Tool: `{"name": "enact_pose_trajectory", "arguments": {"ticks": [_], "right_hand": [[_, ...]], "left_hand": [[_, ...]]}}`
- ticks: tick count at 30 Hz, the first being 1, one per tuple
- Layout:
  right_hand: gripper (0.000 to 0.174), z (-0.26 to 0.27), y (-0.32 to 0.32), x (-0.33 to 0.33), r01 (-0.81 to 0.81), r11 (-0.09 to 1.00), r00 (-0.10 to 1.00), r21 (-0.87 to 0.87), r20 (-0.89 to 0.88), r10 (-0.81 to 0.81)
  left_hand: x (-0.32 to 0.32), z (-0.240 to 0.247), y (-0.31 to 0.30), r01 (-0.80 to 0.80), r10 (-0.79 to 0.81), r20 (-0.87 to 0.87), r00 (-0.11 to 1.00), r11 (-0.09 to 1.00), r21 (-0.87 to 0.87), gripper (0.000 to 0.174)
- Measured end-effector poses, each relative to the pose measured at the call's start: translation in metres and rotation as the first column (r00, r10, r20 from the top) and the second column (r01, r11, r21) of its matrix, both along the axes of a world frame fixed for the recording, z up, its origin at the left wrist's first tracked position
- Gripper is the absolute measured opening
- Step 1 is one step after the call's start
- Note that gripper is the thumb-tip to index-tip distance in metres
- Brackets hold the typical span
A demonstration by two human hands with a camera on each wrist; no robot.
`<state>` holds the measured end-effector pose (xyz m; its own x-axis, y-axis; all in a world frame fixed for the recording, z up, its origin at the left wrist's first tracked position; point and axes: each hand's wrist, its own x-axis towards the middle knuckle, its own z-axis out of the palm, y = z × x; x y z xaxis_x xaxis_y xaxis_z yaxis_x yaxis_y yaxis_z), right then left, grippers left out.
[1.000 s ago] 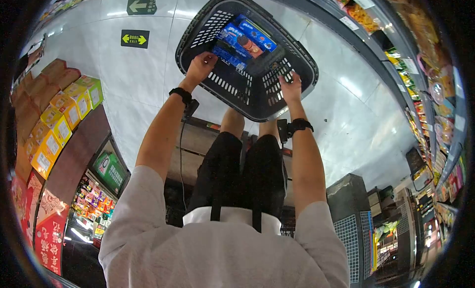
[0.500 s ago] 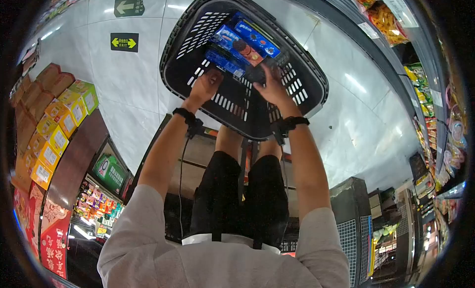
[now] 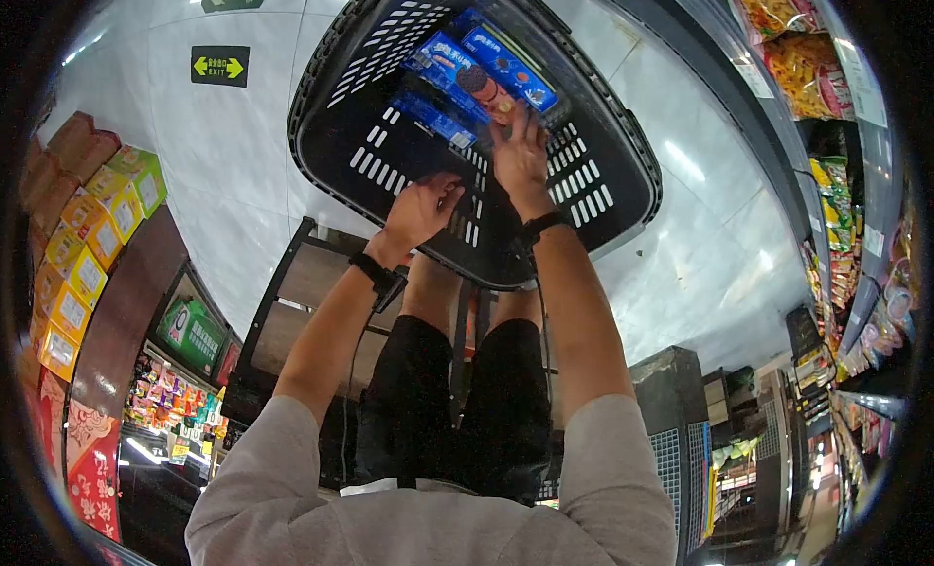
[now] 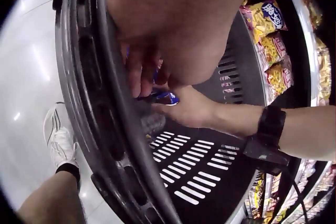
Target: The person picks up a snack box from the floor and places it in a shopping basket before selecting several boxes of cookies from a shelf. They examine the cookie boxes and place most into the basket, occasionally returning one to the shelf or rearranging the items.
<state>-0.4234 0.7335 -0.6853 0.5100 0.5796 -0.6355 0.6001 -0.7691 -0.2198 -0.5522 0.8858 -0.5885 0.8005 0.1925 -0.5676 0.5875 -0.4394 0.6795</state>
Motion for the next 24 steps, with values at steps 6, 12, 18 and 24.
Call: {"name": "enact_pose_trajectory", "arguments": {"ticks": [6,12,18,24], "right_hand": [[0.041,0.018,-0.015,0.007,0.005,0.988,1.000,0.156,-0.016,-0.002],[0.016,0.098,-0.016,0.026,0.148,0.914,0.984,0.378,-0.145,-0.099],[0.024,0.190,-0.049,0.024,0.151,0.792,0.988,0.592,-0.120,-0.099],[0.022,0.310,-0.086,0.002,0.251,0.749,0.963,0.613,-0.080,-0.257]], "left_hand": [[0.005,0.002,0.002,-0.070,0.068,-0.050,0.996,0.997,-0.042,0.019],[0.013,0.030,0.012,-0.111,0.109,-0.038,0.993,0.992,-0.059,0.017],[0.011,0.058,0.040,-0.143,0.142,0.032,0.989,0.989,0.034,0.014],[0.038,0.152,0.066,-0.191,0.129,0.341,0.931,0.969,0.156,0.021]]}}
